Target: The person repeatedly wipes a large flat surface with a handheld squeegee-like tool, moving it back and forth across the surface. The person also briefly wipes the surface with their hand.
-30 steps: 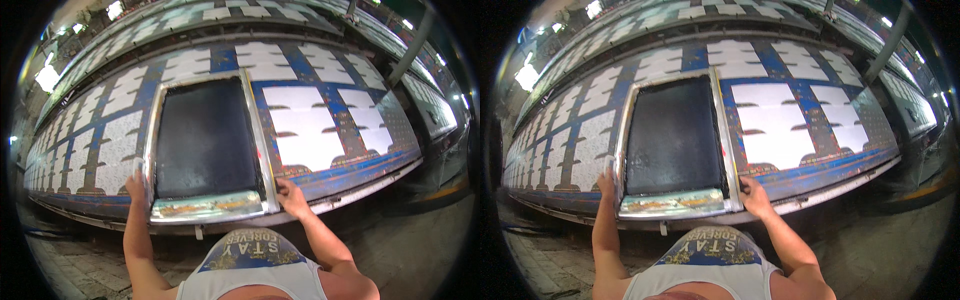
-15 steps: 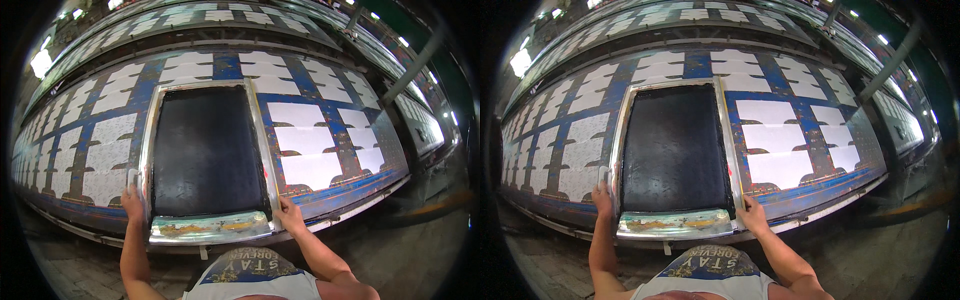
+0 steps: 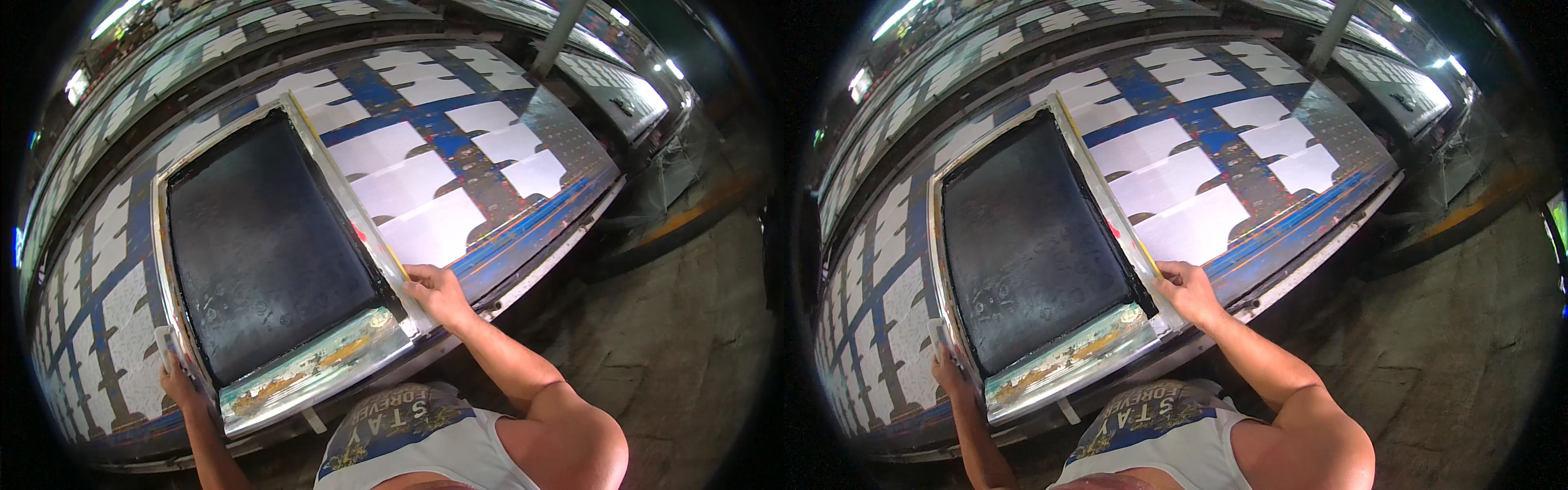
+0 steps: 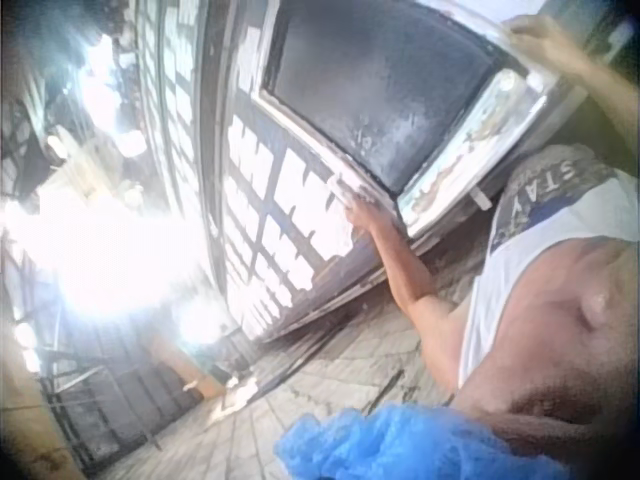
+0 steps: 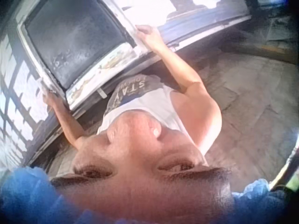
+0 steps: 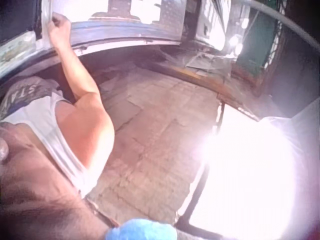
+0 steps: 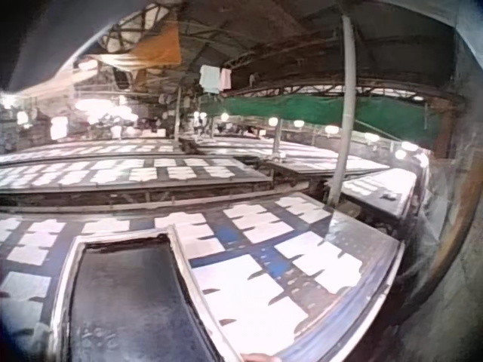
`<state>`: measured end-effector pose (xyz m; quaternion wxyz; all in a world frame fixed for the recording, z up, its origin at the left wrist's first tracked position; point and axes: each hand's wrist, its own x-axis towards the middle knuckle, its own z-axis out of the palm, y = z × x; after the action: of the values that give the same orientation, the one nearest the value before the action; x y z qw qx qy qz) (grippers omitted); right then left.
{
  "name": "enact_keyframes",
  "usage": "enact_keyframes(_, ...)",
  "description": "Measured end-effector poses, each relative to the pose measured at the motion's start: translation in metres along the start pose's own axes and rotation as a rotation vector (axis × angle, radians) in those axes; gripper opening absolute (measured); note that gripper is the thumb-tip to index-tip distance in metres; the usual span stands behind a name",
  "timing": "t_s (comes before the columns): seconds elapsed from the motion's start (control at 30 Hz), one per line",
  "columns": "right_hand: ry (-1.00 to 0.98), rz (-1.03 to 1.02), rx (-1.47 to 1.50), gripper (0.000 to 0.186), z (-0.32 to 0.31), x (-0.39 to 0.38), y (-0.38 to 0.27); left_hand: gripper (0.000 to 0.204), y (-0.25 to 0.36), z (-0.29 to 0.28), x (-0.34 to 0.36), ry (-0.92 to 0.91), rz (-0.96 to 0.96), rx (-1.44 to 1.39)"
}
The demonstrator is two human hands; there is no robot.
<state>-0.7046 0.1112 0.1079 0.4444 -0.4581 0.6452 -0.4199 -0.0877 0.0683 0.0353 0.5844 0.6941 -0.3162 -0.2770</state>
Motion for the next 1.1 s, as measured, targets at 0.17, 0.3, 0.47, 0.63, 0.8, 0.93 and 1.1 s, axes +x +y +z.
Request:
enact_keyframes(0.17, 0.024, 0.006, -0.143, 0.045, -0.094, 0.036, 0.019, 0.032, 0.018, 0.103, -0.067, 0.0, 0.125, 0.046)
enact_keyframes(0.3, 0.07, 0.032, -0.134, 0.043, -0.169, 0.061, 0.05, 0.04, 0.031, 0.18, -0.119, 0.011, 0.052, -0.032)
enact_keyframes(0.47, 0.123, 0.126, -0.084, 0.041, -0.248, 0.079, 0.087, 0.048, 0.03, 0.256, -0.18, 0.055, 0.043, 0.082)
enact_keyframes(0.63, 0.118, 0.198, -0.005, 0.039, -0.306, 0.092, 0.111, 0.048, 0.021, 0.3, -0.233, 0.052, 0.031, -0.055)
enact_keyframes(0.8, 0.148, 0.199, -0.022, 0.039, -0.326, 0.099, 0.133, 0.047, 0.023, 0.321, -0.25, 0.03, 0.017, -0.078)
enact_keyframes(0.93, 0.118, 0.198, -0.007, 0.042, -0.346, 0.1, 0.136, 0.046, 0.02, 0.337, -0.255, 0.073, 0.02, -0.04)
enact_keyframes(1.1, 0.105, 0.183, -0.067, 0.041, -0.367, 0.095, 0.131, 0.045, 0.015, 0.351, -0.265, 0.038, 0.026, -0.045)
